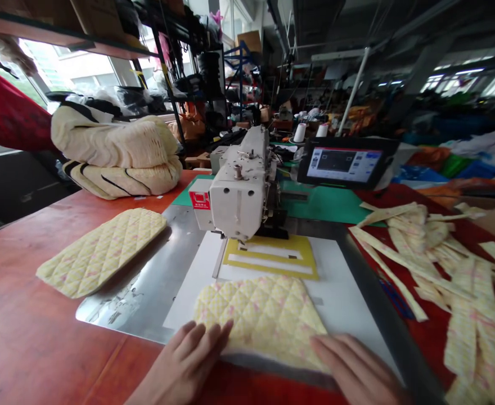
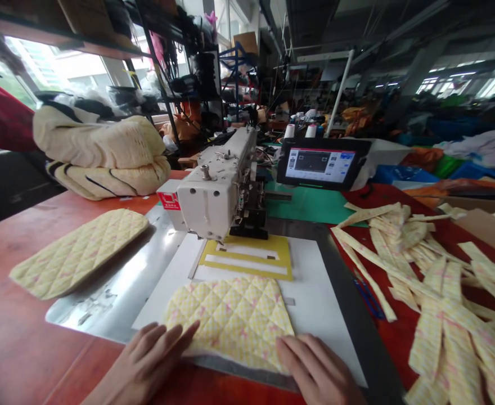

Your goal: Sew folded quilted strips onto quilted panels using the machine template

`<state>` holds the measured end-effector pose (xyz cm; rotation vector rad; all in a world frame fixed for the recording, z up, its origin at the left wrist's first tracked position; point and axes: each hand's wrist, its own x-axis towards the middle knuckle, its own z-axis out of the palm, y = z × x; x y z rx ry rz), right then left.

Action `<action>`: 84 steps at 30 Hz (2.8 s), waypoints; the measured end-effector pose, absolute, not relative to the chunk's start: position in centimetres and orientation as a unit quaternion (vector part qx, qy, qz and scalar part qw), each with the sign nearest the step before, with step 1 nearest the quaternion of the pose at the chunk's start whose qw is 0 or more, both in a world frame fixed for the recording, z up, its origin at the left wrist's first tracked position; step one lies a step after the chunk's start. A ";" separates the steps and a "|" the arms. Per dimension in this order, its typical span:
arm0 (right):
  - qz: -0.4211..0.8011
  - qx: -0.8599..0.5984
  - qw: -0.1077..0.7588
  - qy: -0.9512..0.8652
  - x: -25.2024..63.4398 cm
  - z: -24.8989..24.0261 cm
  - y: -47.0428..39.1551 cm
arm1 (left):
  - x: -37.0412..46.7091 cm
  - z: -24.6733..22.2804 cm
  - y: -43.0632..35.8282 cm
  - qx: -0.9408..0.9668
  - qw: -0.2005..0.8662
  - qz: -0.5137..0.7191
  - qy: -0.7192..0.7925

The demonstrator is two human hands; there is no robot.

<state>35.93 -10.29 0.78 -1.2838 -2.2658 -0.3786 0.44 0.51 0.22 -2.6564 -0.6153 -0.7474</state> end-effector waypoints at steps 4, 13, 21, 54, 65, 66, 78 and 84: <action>-0.169 -0.496 0.267 -0.809 37.1 0.2 -8.3 | 3.8 1.8 3.8 -0.930 0.134 -0.294 -0.178; -0.179 -0.554 0.230 -0.780 38.9 -2.0 -5.9 | 5.1 0.5 6.4 -0.928 0.100 -0.292 -0.211; -0.163 -0.571 0.239 -0.768 38.6 -1.8 -3.4 | 5.0 -1.3 8.5 -0.918 -0.041 -0.273 -0.284; -0.065 -0.591 0.314 -0.740 40.2 -3.4 -2.6 | 4.7 -0.3 7.4 -0.886 -0.069 -0.239 -0.392; -0.081 -0.568 0.320 -0.754 39.4 -2.5 -3.0 | 4.7 -0.5 7.5 -0.884 -0.053 -0.236 -0.400; -0.083 -0.567 0.321 -0.754 39.3 -2.4 -3.0 | 4.7 -0.5 7.5 -0.884 -0.054 -0.236 -0.400; -0.123 -0.562 0.332 -0.748 39.0 -1.8 -3.3 | 4.7 -0.2 7.3 -0.881 -0.066 -0.245 -0.398; -0.094 -0.588 0.310 -0.741 38.4 -1.6 -3.2 | 4.3 -0.9 8.1 -0.879 -0.063 -0.267 -0.390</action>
